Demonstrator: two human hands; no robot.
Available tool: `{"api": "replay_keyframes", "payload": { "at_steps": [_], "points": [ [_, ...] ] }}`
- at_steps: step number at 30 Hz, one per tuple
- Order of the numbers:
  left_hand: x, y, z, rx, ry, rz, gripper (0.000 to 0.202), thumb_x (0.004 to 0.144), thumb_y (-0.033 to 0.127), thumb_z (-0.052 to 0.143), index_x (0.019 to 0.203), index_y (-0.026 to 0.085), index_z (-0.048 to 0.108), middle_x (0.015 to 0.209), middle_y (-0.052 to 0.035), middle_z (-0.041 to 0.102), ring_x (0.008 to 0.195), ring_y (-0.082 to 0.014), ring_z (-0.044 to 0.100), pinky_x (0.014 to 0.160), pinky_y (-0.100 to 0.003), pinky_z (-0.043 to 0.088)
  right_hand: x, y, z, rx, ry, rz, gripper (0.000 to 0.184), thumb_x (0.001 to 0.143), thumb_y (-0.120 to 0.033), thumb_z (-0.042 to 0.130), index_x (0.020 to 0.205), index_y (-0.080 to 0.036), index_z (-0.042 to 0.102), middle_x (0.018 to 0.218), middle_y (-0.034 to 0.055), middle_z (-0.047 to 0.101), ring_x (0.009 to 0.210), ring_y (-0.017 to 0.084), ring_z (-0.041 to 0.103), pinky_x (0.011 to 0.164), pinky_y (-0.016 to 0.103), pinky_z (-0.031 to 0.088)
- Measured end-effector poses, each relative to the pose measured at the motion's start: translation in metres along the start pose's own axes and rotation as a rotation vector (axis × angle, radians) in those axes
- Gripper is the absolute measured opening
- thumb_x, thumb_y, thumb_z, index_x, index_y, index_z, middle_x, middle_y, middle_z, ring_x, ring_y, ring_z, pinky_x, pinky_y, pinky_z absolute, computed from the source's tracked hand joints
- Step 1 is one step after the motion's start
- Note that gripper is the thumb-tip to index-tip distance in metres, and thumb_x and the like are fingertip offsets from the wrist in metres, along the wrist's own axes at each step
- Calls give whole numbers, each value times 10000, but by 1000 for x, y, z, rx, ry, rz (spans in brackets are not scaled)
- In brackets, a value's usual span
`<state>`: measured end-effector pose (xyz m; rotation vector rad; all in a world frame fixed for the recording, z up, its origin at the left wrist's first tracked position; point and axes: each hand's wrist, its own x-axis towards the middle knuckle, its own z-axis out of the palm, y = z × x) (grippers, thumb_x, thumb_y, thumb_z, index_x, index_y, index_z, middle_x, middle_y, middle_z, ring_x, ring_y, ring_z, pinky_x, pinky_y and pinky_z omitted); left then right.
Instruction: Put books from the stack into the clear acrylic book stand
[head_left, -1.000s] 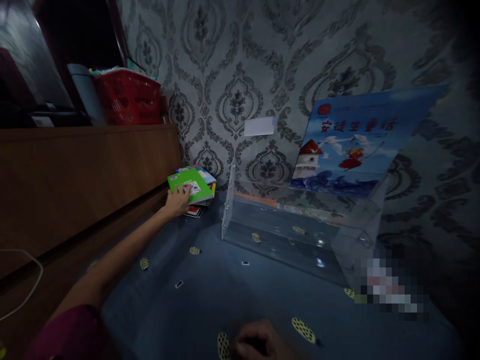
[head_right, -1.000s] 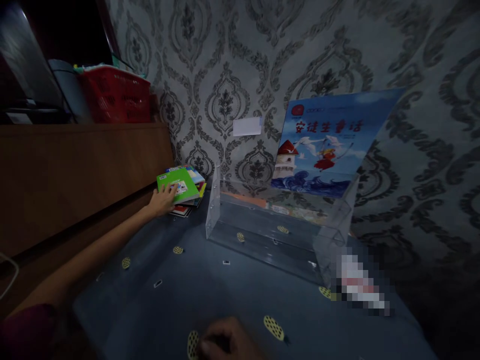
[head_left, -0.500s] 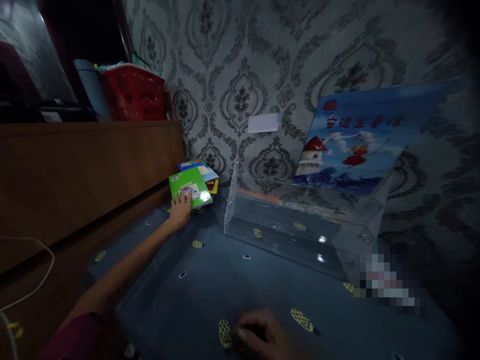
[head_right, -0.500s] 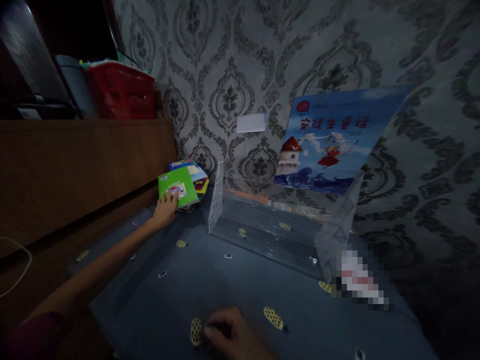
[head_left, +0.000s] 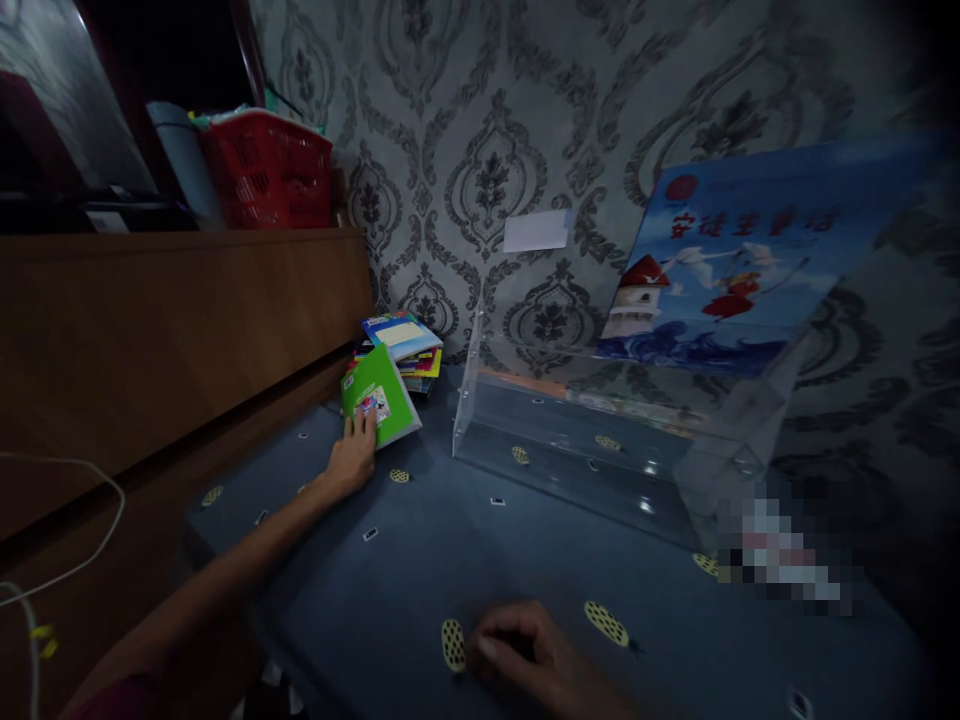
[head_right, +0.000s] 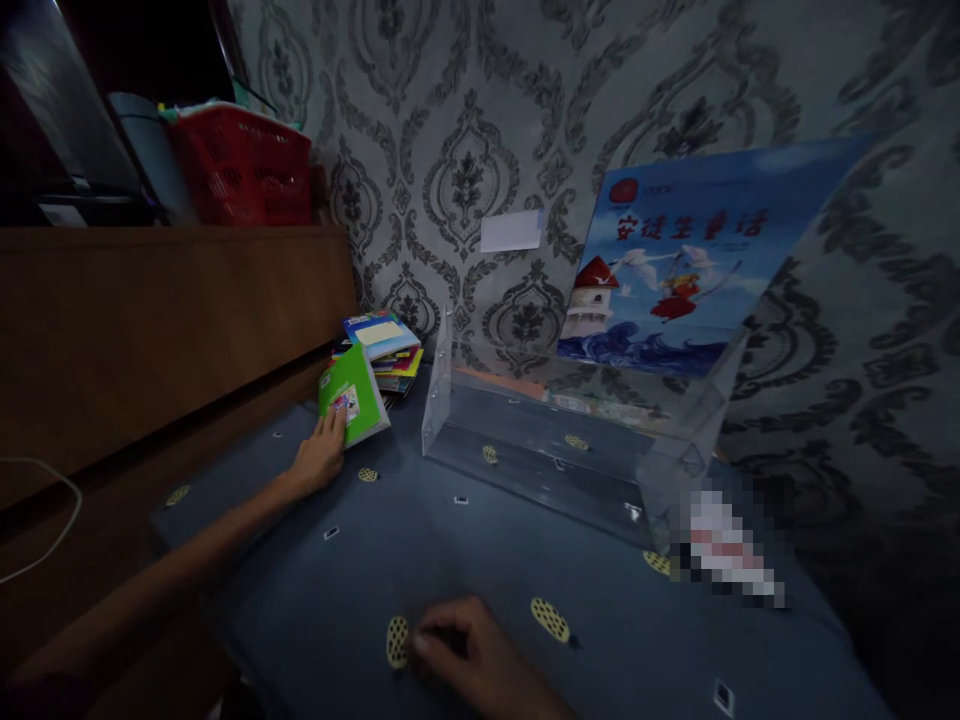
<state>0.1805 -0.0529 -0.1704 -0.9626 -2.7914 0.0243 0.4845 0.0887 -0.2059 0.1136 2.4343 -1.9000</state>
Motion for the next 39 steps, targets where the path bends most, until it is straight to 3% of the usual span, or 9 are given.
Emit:
{"api": "replay_keyframes", "payload": {
  "at_steps": [5, 11, 16, 20, 26, 32, 35, 37, 39],
  "points": [
    [-23, -8, 1, -26, -62, -49, 918, 829, 77, 448, 1611, 126, -32, 1633, -279, 230, 1436, -383, 419, 997, -487, 530, -1, -5, 0, -4, 23, 39, 449, 813, -650, 567, 757, -253, 770, 738, 59, 715, 741, 277, 648, 725, 398, 496],
    [-46, -21, -8, 18, -163, -31, 910, 810, 55, 464, 1617, 141, 50, 1637, -270, 229, 1447, -397, 402, 998, -509, 530, 0, -8, -2, -31, 1, 12, 480, 829, -651, 546, 740, -233, 763, 718, 67, 700, 722, 275, 638, 695, 391, 497],
    [-64, -12, -10, 148, -207, 43, 842, 838, 3, 441, 1616, 185, 173, 1623, -257, 270, 1417, -438, 425, 982, -543, 540, 0, -11, -2, -25, -21, -21, 511, 864, -637, 536, 780, -187, 765, 725, 78, 704, 722, 253, 639, 693, 359, 487],
    [-79, -2, -13, 232, -218, 112, 749, 872, -2, 406, 1595, 126, 260, 1585, -287, 327, 1381, -471, 452, 938, -571, 563, -1, -12, -2, -21, -19, -37, 521, 884, -619, 531, 800, -160, 765, 736, 84, 705, 724, 233, 636, 685, 332, 485],
    [-118, 13, -11, 233, -215, 229, 690, 902, -11, 365, 1569, 165, 360, 1556, -297, 374, 1391, -498, 430, 901, -618, 570, -2, -14, -4, 45, -26, -24, 538, 876, -641, 556, 797, -149, 761, 737, 87, 710, 711, 208, 635, 658, 304, 485],
    [-161, 9, -11, 147, -265, 319, 694, 931, 51, 395, 1584, 276, 336, 1612, -203, 344, 1458, -462, 355, 963, -609, 544, 0, -11, -6, 109, 188, -48, 534, 857, -663, 590, 767, -157, 738, 684, 67, 691, 618, 163, 595, 601, 278, 479],
    [-156, -12, -21, -8, -343, 477, 798, 871, 237, 636, 1588, 336, 300, 1634, -118, 343, 1475, -412, 357, 1109, -560, 449, 1, -8, -5, 97, 272, -59, 507, 863, -636, 592, 765, -158, 731, 678, 65, 685, 618, 166, 599, 595, 279, 482],
    [-137, -24, -26, -161, -361, 556, 810, 877, 435, 663, 1589, 333, 289, 1649, -80, 323, 1481, -346, 371, 1165, -472, 405, 2, -8, -4, 71, 283, -78, 478, 882, -599, 579, 767, -160, 729, 674, 56, 679, 619, 164, 599, 600, 278, 482],
    [-113, -29, -24, -228, -257, 370, 759, 930, 515, 571, 1587, 252, 294, 1653, -128, 295, 1473, -342, 387, 1150, -469, 417, 2, -7, -2, 22, 285, -101, 454, 899, -564, 558, 751, -166, 719, 662, 43, 670, 614, 160, 594, 597, 274, 476]
  ]
}}
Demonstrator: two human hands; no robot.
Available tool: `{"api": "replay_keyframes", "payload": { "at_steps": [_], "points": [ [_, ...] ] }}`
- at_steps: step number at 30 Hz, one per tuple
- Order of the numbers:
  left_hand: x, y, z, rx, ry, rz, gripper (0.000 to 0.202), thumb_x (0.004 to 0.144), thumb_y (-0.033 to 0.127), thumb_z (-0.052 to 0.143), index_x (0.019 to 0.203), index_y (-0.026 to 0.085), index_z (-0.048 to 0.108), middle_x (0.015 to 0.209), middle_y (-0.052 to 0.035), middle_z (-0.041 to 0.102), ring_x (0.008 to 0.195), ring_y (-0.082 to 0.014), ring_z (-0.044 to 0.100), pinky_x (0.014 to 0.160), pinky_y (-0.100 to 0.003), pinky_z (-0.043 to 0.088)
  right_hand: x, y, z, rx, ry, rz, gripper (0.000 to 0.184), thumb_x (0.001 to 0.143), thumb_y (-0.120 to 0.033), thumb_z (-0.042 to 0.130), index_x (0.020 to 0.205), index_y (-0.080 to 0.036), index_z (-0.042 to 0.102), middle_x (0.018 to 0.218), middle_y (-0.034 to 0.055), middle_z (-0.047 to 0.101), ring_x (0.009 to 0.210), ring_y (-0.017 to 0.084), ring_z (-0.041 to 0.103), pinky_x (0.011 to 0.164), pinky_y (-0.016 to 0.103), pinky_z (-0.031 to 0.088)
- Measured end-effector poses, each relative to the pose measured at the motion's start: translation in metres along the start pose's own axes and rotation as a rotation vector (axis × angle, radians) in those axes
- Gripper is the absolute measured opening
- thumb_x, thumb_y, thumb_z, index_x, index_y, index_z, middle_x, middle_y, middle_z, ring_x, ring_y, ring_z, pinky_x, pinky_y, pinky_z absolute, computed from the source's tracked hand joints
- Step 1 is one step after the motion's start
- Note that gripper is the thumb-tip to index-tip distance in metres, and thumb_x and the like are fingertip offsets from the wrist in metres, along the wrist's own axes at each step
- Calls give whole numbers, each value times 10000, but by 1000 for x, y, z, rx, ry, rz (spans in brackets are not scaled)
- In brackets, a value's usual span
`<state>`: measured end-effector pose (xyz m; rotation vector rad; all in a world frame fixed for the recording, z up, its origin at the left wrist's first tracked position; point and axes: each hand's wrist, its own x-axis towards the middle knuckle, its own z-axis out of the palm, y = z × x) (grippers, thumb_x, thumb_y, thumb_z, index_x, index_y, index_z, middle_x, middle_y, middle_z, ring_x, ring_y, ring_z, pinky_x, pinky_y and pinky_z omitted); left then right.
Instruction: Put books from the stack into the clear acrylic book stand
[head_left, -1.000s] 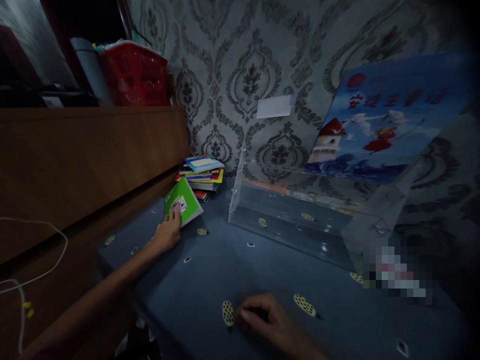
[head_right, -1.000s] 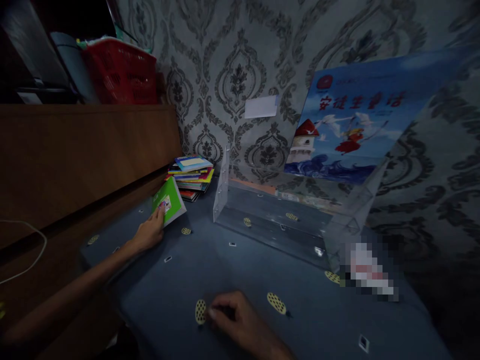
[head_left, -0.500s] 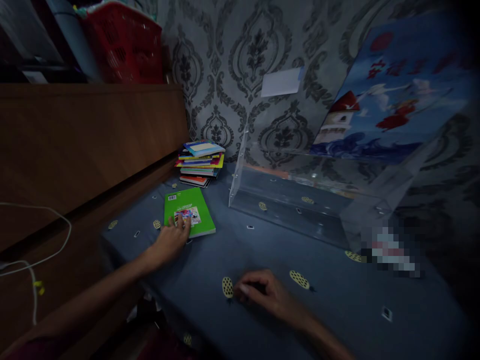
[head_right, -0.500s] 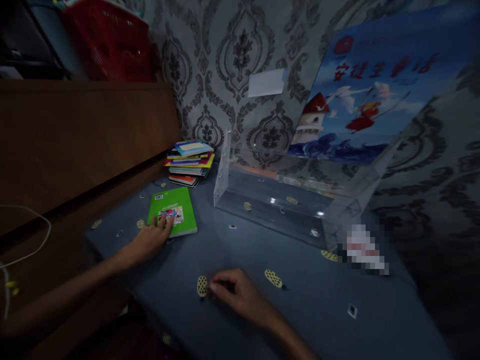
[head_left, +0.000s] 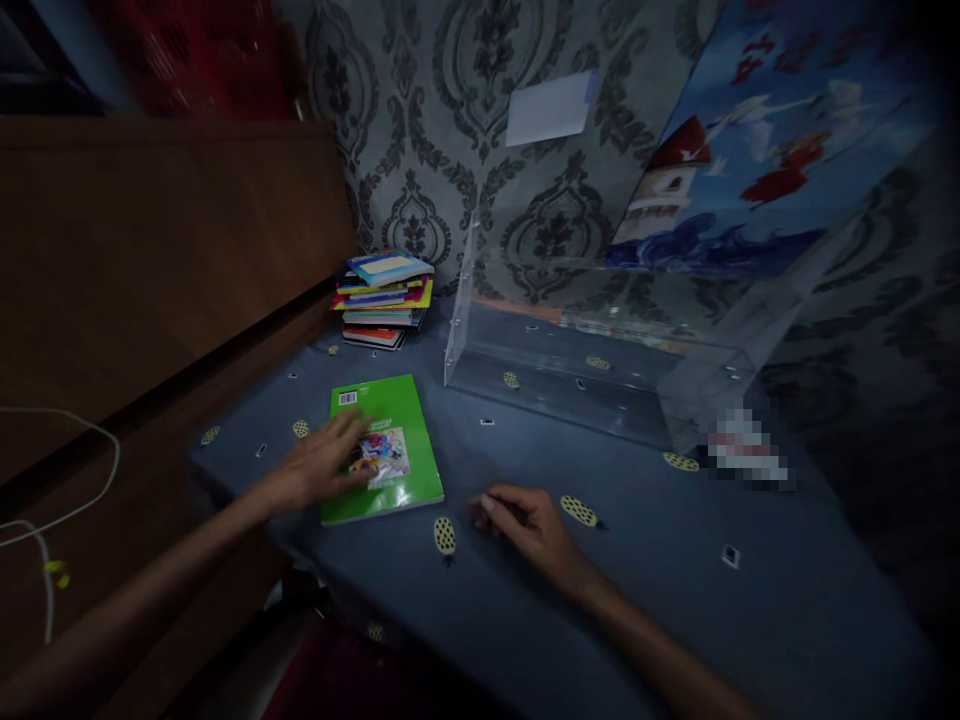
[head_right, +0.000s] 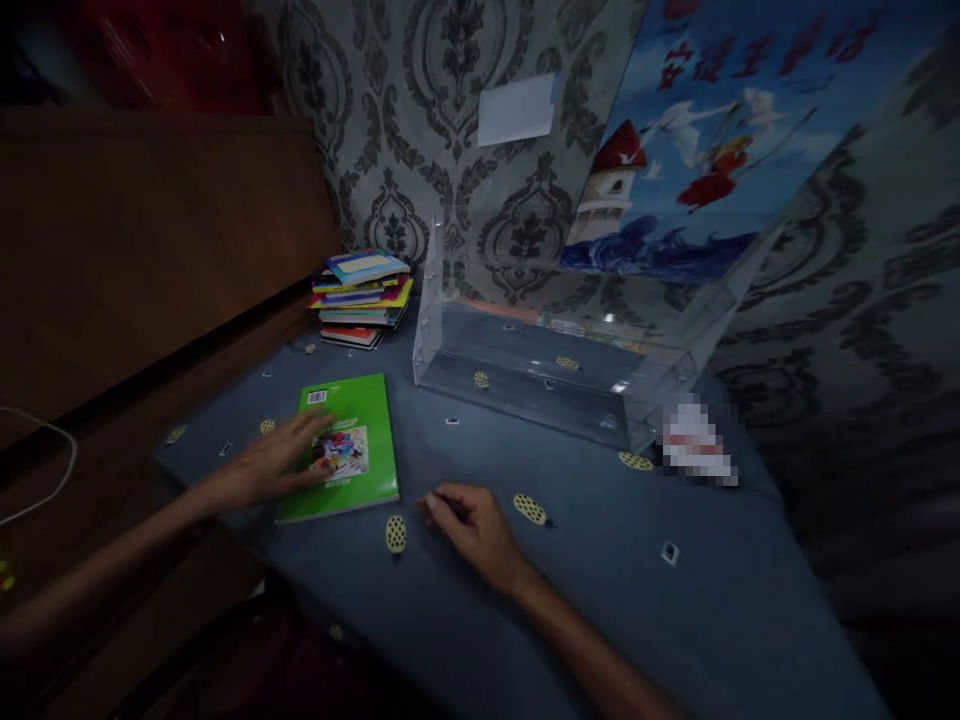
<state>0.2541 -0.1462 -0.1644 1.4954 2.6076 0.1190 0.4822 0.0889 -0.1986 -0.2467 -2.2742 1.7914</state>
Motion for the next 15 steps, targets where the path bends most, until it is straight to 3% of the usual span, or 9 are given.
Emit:
{"api": "replay_keyframes", "payload": {
  "at_steps": [3, 5, 11, 15],
  "points": [
    [33, -13, 11, -51, 173, -285, 745, 983, 523, 472, 1575, 118, 272, 1636, -236, 268, 1484, -369, 359, 1158, -506, 390, 0, 3, 1, -103, 52, -30, 438, 923, -517, 519, 724, -171, 700, 668, 39, 671, 636, 168, 606, 605, 276, 469],
    [47, -18, 26, -49, 194, -343, 701, 995, 496, 455, 1550, 88, 321, 1626, -249, 281, 1506, -374, 310, 1194, -507, 336, 1, 6, 0, -172, 140, -45, 408, 932, -474, 506, 735, -172, 698, 698, 45, 689, 665, 178, 622, 629, 285, 479],
    [45, -26, 51, -46, 248, -212, 639, 998, 488, 416, 1524, 124, 405, 1641, -194, 288, 1525, -358, 272, 1221, -506, 302, 11, 24, -24, -352, 335, -112, 275, 931, -337, 509, 973, -187, 736, 994, 96, 750, 900, 236, 682, 801, 364, 540],
    [43, -9, 55, -107, 270, -112, 637, 994, 485, 426, 1521, 128, 416, 1646, -187, 285, 1532, -339, 264, 1226, -503, 297, 16, 40, -42, -463, 371, -163, 295, 922, -314, 510, 1113, -201, 704, 1155, 111, 730, 1088, 270, 667, 952, 449, 528]
  ]
}}
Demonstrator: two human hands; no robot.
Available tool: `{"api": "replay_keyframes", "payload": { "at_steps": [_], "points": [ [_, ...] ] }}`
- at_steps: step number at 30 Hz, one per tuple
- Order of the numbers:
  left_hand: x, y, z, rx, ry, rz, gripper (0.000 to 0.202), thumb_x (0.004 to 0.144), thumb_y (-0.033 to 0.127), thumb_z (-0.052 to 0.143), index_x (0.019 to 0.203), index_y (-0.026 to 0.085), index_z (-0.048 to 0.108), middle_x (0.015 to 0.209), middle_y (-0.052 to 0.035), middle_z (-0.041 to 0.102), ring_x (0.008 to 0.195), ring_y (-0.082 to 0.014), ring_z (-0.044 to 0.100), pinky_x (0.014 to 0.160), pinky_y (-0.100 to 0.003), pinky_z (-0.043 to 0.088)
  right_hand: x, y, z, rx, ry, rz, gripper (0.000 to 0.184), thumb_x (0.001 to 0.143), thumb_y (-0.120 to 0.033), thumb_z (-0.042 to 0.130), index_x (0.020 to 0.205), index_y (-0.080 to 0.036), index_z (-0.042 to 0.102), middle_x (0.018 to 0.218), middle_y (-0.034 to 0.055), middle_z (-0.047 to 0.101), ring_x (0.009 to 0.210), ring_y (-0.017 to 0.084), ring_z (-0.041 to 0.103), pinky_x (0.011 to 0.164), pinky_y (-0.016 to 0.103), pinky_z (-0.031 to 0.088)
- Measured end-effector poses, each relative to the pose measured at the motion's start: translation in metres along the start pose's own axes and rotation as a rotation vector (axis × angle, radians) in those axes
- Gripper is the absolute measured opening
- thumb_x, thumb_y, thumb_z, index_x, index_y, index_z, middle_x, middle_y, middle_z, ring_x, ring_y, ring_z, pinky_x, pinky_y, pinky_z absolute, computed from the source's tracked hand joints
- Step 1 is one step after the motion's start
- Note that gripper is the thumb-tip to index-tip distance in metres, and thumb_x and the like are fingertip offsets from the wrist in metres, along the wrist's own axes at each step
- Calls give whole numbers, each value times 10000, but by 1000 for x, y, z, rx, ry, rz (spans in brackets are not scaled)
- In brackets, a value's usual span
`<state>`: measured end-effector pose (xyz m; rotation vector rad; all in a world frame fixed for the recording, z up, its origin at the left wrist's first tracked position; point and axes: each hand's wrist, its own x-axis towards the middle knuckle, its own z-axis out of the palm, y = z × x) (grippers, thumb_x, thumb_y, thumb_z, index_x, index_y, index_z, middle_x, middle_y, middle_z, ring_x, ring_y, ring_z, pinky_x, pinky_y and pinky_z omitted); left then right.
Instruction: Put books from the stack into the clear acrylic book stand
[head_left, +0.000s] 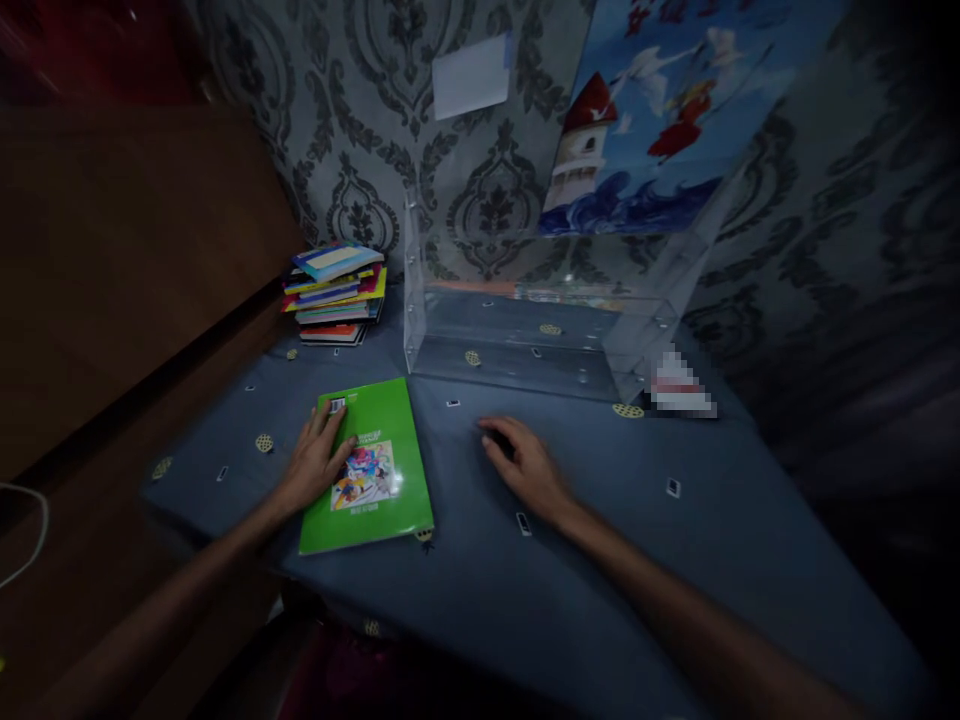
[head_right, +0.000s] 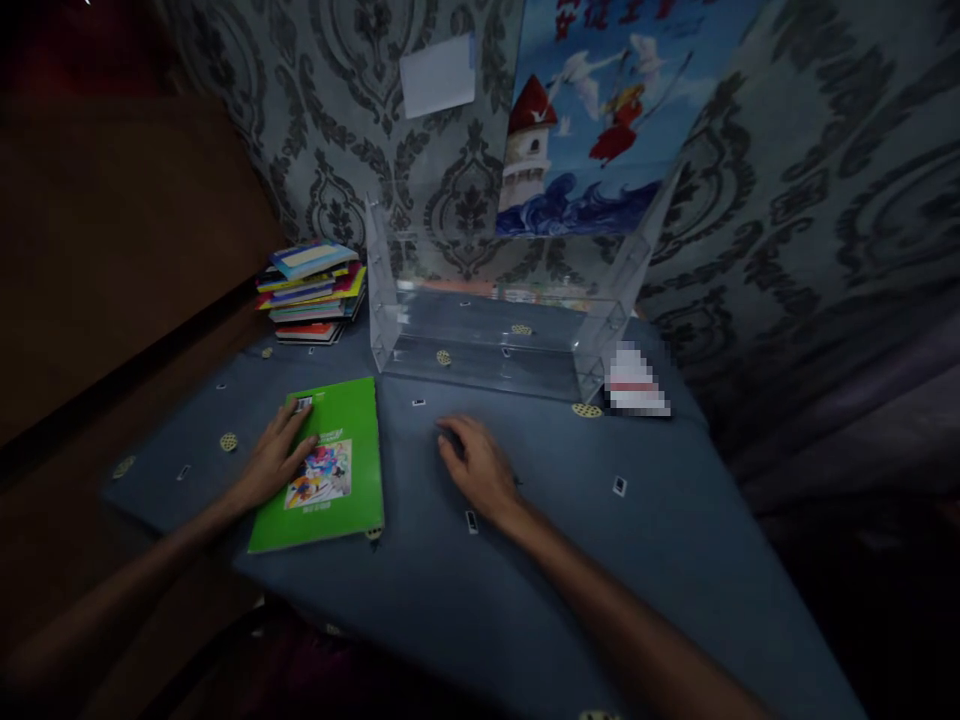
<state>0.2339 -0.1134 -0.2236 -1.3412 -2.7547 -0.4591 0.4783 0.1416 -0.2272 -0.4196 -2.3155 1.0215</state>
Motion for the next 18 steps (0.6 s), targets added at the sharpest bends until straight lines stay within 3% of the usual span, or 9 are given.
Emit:
{"api": "replay_keyframes", "payload": {
  "at_steps": [6, 11, 15, 18],
  "points": [
    [1, 53, 14, -110, -47, 123, 622, 996, 471, 457, 1531, 157, 405, 1664, -150, 260, 1549, -328, 213, 1235, -520, 275, 1, 24, -8, -221, -2, -10, 370, 951, -312, 462, 1247, -195, 651, 1309, 141, 680, 1231, 304, 613, 1060, 536, 454],
    [9, 101, 25, -193, -118, 234, 609, 1008, 470, 463, 1537, 176, 392, 1672, -140, 240, 1557, -326, 185, 1239, -529, 257, 1, 46, -33, -372, 25, 22, 385, 961, -272, 417, 1253, -184, 651, 1335, 151, 671, 1282, 322, 581, 1106, 583, 390],
    [16, 135, 32, -237, -179, 332, 591, 1016, 442, 460, 1533, 166, 390, 1680, -142, 214, 1563, -321, 161, 1248, -527, 243, -3, 62, -55, -334, 82, 86, 393, 955, -259, 397, 1237, -175, 658, 1298, 142, 691, 1237, 302, 612, 1085, 528, 437],
    [22, 147, 35, -252, -184, 393, 575, 1017, 416, 459, 1524, 153, 394, 1667, -150, 248, 1562, -316, 164, 1249, -533, 239, -7, 63, -62, -261, 109, 99, 381, 964, -298, 411, 1220, -179, 666, 1225, 125, 719, 1148, 284, 648, 1024, 478, 489]
  ]
}}
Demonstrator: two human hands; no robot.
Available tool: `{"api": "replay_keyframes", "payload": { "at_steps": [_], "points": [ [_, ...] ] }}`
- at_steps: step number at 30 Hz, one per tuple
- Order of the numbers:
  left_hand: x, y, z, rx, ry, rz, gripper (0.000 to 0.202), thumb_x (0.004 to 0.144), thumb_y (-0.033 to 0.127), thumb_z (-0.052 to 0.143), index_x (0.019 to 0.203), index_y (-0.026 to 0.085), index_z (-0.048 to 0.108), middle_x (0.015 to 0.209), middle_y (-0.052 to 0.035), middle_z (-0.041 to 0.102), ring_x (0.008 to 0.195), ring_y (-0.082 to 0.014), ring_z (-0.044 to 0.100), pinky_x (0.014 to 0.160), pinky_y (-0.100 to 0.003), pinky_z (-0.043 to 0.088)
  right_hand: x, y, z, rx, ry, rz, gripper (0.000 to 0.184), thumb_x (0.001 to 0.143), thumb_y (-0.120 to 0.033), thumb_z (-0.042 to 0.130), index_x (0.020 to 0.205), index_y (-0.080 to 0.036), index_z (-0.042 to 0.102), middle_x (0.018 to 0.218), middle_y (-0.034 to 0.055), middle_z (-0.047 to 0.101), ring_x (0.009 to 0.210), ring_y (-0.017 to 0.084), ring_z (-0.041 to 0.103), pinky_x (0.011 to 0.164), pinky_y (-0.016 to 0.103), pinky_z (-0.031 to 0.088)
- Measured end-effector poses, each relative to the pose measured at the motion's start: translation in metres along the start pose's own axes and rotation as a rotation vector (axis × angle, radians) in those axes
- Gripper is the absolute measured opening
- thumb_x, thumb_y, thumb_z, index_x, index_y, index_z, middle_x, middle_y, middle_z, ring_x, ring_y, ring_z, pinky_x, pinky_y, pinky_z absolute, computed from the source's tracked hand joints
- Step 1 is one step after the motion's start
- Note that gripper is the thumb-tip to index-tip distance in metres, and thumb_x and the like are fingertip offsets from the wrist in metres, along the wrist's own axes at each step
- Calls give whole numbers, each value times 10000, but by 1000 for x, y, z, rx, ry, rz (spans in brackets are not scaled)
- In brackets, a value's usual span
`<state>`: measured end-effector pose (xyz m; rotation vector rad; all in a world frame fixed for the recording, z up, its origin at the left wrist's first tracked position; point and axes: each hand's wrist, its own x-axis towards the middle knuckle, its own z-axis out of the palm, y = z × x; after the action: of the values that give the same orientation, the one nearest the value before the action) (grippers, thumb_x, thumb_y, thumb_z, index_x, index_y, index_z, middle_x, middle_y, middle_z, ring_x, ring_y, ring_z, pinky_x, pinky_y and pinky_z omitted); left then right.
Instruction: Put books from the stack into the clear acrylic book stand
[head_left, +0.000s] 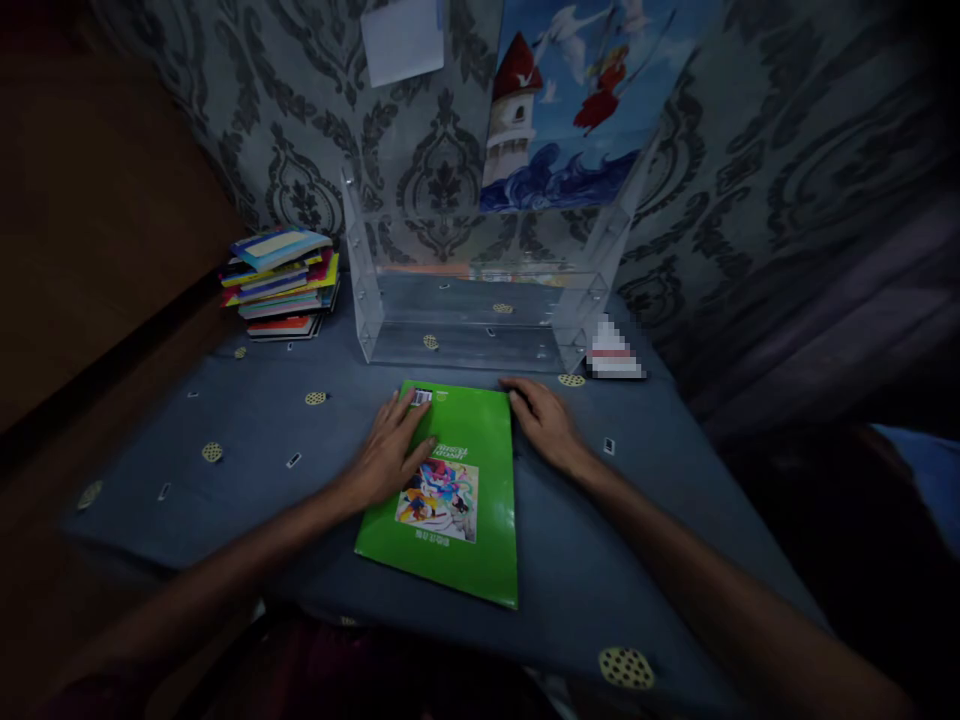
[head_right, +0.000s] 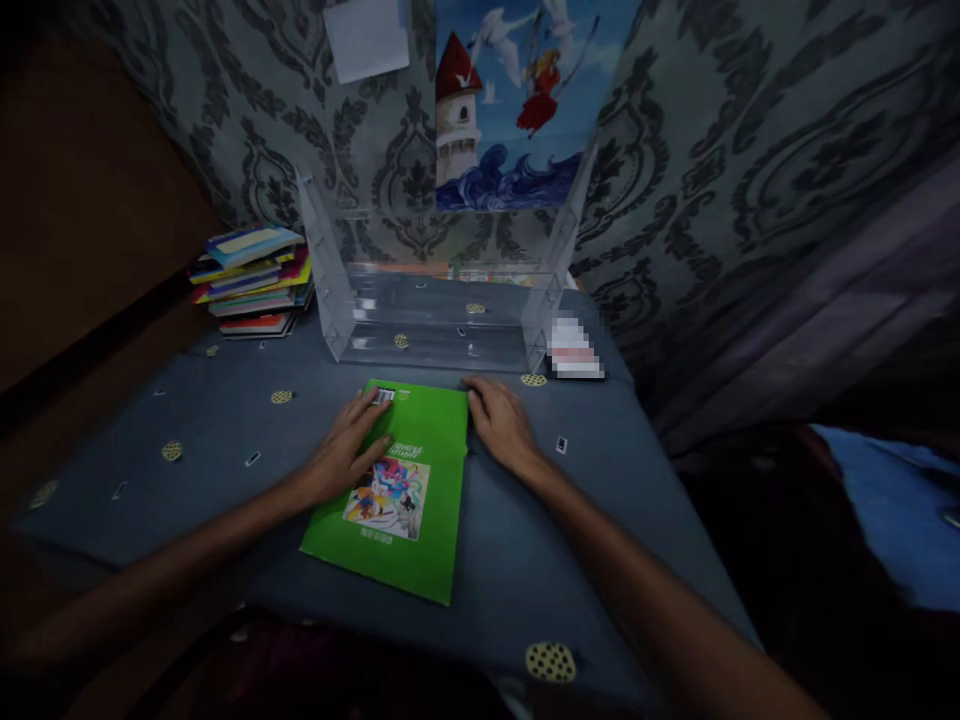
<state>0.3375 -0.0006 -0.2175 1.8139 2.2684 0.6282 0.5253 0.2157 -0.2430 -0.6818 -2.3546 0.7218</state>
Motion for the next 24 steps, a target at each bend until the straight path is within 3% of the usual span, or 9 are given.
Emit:
{"api": "replay_keyframes", "payload": {
  "at_steps": [6, 10, 16, 24],
  "points": [
    [16, -11, -4, 85, 112, 61, 490, 1018, 348, 442, 1459, 133, 449, 1574, -179, 430, 1510, -289, 335, 1202, -537, 344, -7, -15, -5, 9, 74, -12, 295, 917, -298, 498, 1080, -185, 717, 1011, 102, 751, 973, 277, 664, 895, 431, 525],
    [23, -12, -10, 192, 124, 105, 433, 1003, 320, 465, 1388, 130, 519, 1504, -171, 523, 1424, -293, 471, 1163, -516, 410, -8, -21, -8, 51, 101, 33, 265, 886, -261, 509, 1012, -192, 732, 950, 89, 740, 834, 247, 665, 753, 370, 534],
    [33, -1, -9, 273, 102, 203, 410, 1004, 294, 455, 1365, 122, 547, 1451, -176, 570, 1360, -294, 531, 1156, -530, 411, -5, -19, -10, 185, 105, 152, 259, 871, -245, 518, 985, -187, 743, 882, 63, 769, 707, 209, 669, 633, 311, 513],
    [55, 25, 2, 225, 46, 348, 405, 1030, 282, 416, 1395, 152, 534, 1428, -141, 585, 1335, -274, 540, 1145, -498, 414, -3, -10, -6, 243, 116, 179, 254, 878, -210, 529, 1001, -192, 751, 866, 53, 775, 724, 205, 700, 657, 304, 540]
  ]
}}
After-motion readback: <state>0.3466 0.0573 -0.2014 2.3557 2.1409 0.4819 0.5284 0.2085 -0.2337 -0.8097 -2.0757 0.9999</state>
